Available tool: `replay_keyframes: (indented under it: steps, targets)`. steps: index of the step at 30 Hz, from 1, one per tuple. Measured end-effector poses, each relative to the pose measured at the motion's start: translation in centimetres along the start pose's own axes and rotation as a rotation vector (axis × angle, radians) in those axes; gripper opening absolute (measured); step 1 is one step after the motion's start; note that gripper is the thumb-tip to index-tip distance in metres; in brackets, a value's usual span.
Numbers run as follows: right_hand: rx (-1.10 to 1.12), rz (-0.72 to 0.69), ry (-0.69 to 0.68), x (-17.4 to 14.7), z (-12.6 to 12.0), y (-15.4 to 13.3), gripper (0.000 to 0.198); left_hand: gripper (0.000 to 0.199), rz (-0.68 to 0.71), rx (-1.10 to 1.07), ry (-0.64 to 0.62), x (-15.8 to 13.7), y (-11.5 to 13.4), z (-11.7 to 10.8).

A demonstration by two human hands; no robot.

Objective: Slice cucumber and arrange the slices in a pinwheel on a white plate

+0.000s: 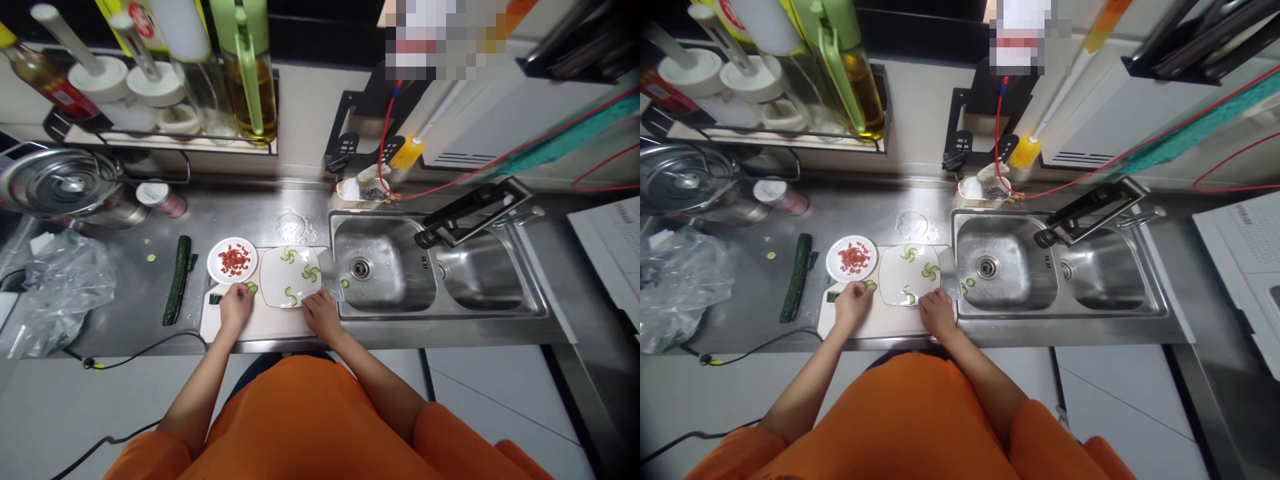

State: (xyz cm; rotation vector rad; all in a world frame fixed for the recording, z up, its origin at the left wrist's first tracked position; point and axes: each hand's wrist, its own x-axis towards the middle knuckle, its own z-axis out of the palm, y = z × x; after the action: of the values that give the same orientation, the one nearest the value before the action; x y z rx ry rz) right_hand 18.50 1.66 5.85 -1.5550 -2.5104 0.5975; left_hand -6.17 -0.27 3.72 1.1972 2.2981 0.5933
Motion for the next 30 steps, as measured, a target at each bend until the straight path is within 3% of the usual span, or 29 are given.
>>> replay_keyframes:
  steps: [8, 13, 19, 27, 30]
  targets:
    - [0.099, 0.019, -0.004, 0.9, -0.8, -0.3, 0.024, 0.035, -0.104, -0.344, -0.064, -0.2, 1.0, -0.6]
    - [0.243, 0.01, 0.049, 2.5, -1.1, -0.5, 0.026, 0.046, -0.138, -0.582, -0.225, -0.6, 3.0, -1.2]
    - [0.514, 0.034, 0.124, 4.1, -1.6, -1.4, 0.016, 0.044, -0.106, -0.702, -0.439, -1.6, 6.6, -0.7]
    - [0.634, 0.154, 0.022, 4.4, -2.3, -1.6, 0.008, 0.041, -0.196, -0.855, -0.596, -2.5, 7.8, 0.3]
    - [0.667, 0.154, -0.003, 4.4, -2.5, -1.2, 0.008, 0.042, -0.314, -0.908, -0.642, -2.5, 7.6, 0.2]
